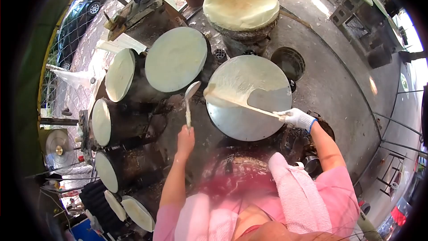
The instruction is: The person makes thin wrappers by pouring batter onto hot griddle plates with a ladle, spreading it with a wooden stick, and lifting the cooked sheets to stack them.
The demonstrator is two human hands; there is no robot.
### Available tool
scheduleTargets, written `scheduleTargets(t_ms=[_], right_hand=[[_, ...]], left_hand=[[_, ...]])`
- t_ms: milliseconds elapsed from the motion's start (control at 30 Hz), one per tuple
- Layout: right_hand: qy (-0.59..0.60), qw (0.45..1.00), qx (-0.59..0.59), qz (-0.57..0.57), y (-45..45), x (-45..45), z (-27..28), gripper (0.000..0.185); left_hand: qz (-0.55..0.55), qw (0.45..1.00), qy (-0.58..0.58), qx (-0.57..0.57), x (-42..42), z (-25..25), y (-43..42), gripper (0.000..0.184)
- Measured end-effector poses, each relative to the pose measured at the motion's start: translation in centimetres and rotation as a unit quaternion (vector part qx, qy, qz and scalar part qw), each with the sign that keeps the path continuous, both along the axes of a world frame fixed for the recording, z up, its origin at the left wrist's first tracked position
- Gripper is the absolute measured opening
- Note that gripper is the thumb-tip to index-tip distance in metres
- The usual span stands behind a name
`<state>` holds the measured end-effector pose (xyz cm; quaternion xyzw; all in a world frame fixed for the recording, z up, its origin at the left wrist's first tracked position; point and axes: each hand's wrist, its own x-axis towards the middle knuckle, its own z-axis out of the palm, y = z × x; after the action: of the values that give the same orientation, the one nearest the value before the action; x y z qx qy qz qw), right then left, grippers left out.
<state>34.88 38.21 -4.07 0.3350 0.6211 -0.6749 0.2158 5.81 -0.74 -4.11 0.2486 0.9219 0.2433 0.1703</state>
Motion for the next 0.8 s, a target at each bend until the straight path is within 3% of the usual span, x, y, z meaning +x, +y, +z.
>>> scheduleTargets(t_ms=[67,100,133,200,233,333,433,467,500,567,633,667,700,767,800], right_hand=[[0.052,0.997,0.021,-0.043,0.8,1.3,-0.2,0.043],[0.093,0.991,0.019,-0.091,1.8,2.2,-2.4,0.044],[0.136,0.978,0.117,-0.107,3.2,2.7,-7.8,0.044],[0.185,0.968,0.15,-0.085,3.2,0.2,-6.8,0.042],[0.13,0.982,0.133,-0.034,2.7,-1.1,-4.3,0.041],[0.059,0.998,-0.001,0.017,0.6,-2.2,-4.6,0.043],[-0.02,0.998,-0.038,0.037,-1.8,0.1,0.6,0.044],[-0.004,0.997,-0.08,0.01,-2.3,2.3,-1.8,0.044],[-0.037,0.998,-0.037,0.016,-3.7,3.1,1.7,0.044],[0.002,0.999,0.0,-0.039,-6.1,7.7,-0.3,0.049],[0.047,0.962,-0.099,-0.249,-11.7,10.1,-0.9,0.052],[0.056,0.918,-0.204,-0.336,-14.8,9.6,1.3,0.05],[-0.018,0.911,-0.189,-0.365,-17.9,8.9,1.6,0.038],[0.082,0.867,-0.332,-0.363,-22.6,6.8,-3.5,0.027],[0.082,0.867,-0.31,-0.382,-24.7,3.8,-2.1,0.024]], left_hand=[[-0.044,0.998,0.032,-0.043,-1.7,-0.5,1.9,0.023],[-0.07,0.994,0.049,-0.068,-2.4,-0.9,3.0,0.023],[-0.098,0.989,0.067,-0.093,-2.9,-1.1,3.7,0.023],[-0.136,0.978,0.08,-0.137,-3.2,-0.8,4.3,0.023],[-0.153,0.971,0.087,-0.16,-3.1,-0.4,4.2,0.023],[-0.178,0.959,0.087,-0.205,-1.0,1.7,2.0,0.02],[-0.2,0.956,0.056,-0.205,2.0,2.7,-2.0,0.016],[-0.212,0.958,0.042,-0.191,3.3,3.0,-3.1,0.016],[-0.215,0.957,0.034,-0.19,4.6,2.8,-4.2,0.016],[-0.196,0.962,-0.047,-0.185,7.3,1.8,-5.7,0.021],[-0.197,0.956,-0.096,-0.195,9.2,0.3,-6.1,0.022],[-0.218,0.953,-0.127,-0.166,9.4,0.6,-5.9,0.02],[-0.239,0.949,-0.158,-0.135,8.9,1.4,-5.4,0.02],[-0.239,0.949,-0.205,0.008,6.8,2.8,-5.6,0.021],[-0.194,0.951,-0.24,0.035,5.9,4.6,-5.6,0.02]])
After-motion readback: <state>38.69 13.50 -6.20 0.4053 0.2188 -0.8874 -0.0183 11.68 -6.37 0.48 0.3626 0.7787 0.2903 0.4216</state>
